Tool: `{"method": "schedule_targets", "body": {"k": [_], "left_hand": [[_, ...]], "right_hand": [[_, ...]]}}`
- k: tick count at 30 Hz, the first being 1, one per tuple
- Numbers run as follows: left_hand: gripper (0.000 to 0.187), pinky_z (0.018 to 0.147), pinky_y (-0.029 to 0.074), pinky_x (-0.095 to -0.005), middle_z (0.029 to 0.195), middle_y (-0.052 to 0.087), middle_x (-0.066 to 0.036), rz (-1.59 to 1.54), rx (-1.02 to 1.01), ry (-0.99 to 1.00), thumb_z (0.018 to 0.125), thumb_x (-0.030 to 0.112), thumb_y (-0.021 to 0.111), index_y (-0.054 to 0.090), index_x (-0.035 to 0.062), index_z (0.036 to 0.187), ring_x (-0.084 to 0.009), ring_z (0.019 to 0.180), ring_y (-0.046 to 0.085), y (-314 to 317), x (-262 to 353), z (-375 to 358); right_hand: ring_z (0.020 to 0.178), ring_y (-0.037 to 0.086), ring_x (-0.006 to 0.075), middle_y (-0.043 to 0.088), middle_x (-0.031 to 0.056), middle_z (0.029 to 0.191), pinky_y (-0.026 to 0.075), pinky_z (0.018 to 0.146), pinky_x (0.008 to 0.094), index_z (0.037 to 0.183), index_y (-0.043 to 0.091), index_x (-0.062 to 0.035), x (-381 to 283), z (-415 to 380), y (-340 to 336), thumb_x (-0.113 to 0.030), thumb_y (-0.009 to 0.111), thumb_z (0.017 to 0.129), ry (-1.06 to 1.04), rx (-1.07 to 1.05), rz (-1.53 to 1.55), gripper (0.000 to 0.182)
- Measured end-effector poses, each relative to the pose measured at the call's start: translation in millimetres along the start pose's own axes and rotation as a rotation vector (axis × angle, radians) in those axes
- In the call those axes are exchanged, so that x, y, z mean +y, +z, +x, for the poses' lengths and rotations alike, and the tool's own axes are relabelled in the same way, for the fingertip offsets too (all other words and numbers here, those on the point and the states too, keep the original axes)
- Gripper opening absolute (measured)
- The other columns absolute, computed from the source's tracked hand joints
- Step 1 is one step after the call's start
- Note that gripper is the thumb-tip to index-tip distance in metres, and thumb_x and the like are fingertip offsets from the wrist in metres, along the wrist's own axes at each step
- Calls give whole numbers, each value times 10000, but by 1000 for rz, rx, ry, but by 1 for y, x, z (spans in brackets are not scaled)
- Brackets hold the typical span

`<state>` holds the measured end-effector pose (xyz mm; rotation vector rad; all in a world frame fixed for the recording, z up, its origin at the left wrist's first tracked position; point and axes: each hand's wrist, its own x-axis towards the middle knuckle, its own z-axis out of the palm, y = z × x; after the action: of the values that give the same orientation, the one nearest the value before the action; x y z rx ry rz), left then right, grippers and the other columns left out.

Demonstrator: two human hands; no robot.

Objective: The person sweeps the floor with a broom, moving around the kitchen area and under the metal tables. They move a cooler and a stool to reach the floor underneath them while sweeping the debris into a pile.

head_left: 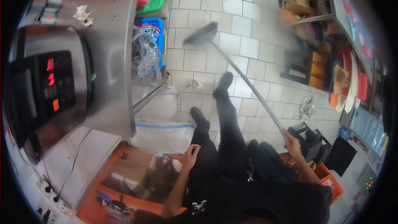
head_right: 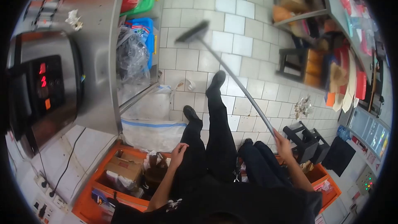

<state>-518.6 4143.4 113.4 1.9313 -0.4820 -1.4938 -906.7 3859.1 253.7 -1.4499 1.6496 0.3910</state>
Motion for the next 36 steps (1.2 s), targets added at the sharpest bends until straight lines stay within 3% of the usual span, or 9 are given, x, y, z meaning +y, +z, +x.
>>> {"method": "schedule_targets", "body": {"k": [2, 5, 9, 14, 18, 24, 30, 31, 36], "left_hand": [[155, 806, 464, -279, 902, 657, -72, -78, 40, 10, 946, 171, 554, 619, 34, 978, -177, 884, 625, -3, -13, -11], [181, 806, 460, -272, 910, 660, -72, -113, -5, -18, 946, 198, 561, 616, 31, 985, -173, 885, 623, -5, -36, -13], [196, 809, 458, -271, 908, 658, -78, -25, -8, 15, 944, 216, 566, 618, 31, 982, -175, 886, 621, -29, -48, -17], [200, 812, 451, -262, 895, 650, -48, -175, 5, 98, 965, 201, 534, 617, 20, 982, -131, 879, 600, -43, -47, -20], [206, 823, 455, -251, 895, 656, -57, -350, -15, 85, 965, 207, 540, 618, 16, 965, -132, 881, 609, -38, -81, -1], [219, 822, 476, -256, 890, 670, -72, -317, -98, 80, 955, 209, 549, 619, 2, 976, -143, 874, 631, -26, -87, 16], [215, 810, 483, -260, 887, 669, -76, -191, -152, 64, 945, 194, 547, 618, -6, 977, -149, 870, 634, -13, -79, -3], [215, 804, 485, -261, 884, 668, -76, -137, -151, 69, 944, 194, 548, 619, -6, 976, -151, 864, 635, -10, -78, -5], [213, 774, 493, -272, 877, 667, -76, -156, -142, 59, 944, 200, 546, 619, 0, 957, -166, 841, 640, 1, -95, -30]], "right_hand": [[1170, 550, 351, 566, 240, 1237, 420, 975, 341, 1358, 468, -69, -3, 90, 69, -116, 498, 955, -456, 136, 75, 406], [1010, 566, 458, 592, 293, 1094, 469, 878, 447, 1360, 438, -54, -99, 232, 137, -39, 403, 869, -556, 248, 36, 493], [885, 614, 453, 627, 289, 942, 495, 771, 481, 1378, 442, -166, -111, 256, 182, -138, 426, 939, -424, 336, -41, 441], [897, 608, 445, 625, 255, 1034, 478, 804, 523, 1442, 300, -345, 68, 61, 105, -210, 417, 944, -78, 117, -369, 529], [922, 595, 465, 631, 273, 939, 468, 796, 530, 1409, 392, -301, 110, -94, 14, -219, 448, 947, 135, 92, -551, 473], [873, 583, 476, 600, 302, 926, 467, 707, 507, 1367, 472, -205, 127, -211, -53, -124, 496, 906, -97, 148, -440, 469], [700, 585, 460, 594, 270, 739, 460, 649, 526, 1422, 377, -273, 50, -161, -40, -114, 456, 904, -321, 58, -578, 548], [729, 625, 374, 640, 200, 844, 489, 689, 457, 1428, 383, -212, 19, -140, -30, -19, 461, 818, -184, -37, -704, 644], [769, 647, 301, 633, 155, 831, 528, 688, 430, 1436, 314, -384, -36, 6, 68, -61, 480, 868, -371, -52, -755, 674]]}}
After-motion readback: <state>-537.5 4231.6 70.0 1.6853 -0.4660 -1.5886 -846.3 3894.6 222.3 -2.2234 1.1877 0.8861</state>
